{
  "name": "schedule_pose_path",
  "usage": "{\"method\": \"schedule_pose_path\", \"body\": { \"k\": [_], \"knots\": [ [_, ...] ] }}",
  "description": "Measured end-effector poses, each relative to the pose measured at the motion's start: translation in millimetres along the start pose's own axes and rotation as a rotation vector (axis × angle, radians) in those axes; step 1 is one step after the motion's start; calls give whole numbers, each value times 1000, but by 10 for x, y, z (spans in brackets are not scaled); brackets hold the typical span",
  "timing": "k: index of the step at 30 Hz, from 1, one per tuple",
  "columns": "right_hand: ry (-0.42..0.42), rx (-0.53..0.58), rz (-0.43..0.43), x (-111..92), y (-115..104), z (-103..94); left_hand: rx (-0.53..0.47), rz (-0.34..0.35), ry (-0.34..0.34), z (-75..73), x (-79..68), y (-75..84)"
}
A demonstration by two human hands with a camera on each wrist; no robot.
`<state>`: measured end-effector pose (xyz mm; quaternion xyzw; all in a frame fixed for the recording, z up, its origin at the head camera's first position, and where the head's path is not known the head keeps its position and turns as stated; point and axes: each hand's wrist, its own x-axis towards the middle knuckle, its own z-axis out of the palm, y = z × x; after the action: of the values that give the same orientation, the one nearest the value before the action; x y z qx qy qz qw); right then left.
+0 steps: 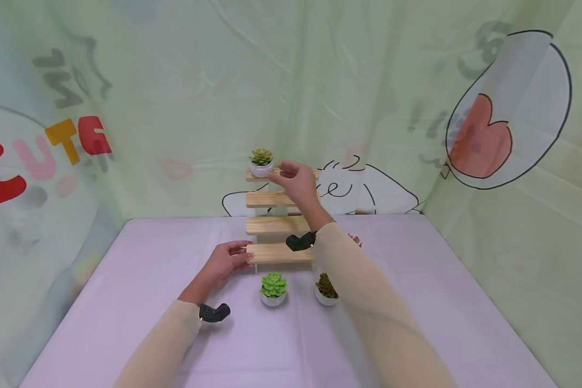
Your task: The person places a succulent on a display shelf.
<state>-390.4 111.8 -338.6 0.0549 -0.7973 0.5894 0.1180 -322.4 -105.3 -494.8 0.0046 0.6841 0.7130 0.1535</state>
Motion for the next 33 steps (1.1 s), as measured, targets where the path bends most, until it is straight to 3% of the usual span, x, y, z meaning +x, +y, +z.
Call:
{"method": "schedule_pose_path", "body": {
  "k": [9, 23, 33],
  "knots": [
    [-10, 77, -58, -218, 43, -221, 4, -1, 8, -31, -23, 13],
    [-44, 126, -52, -615, 236, -659, -19, -17, 17, -20, -46, 31],
    [-13, 48, 9, -919, 505, -1013, -27, -24, 24, -11, -62, 53]
  ]
}}
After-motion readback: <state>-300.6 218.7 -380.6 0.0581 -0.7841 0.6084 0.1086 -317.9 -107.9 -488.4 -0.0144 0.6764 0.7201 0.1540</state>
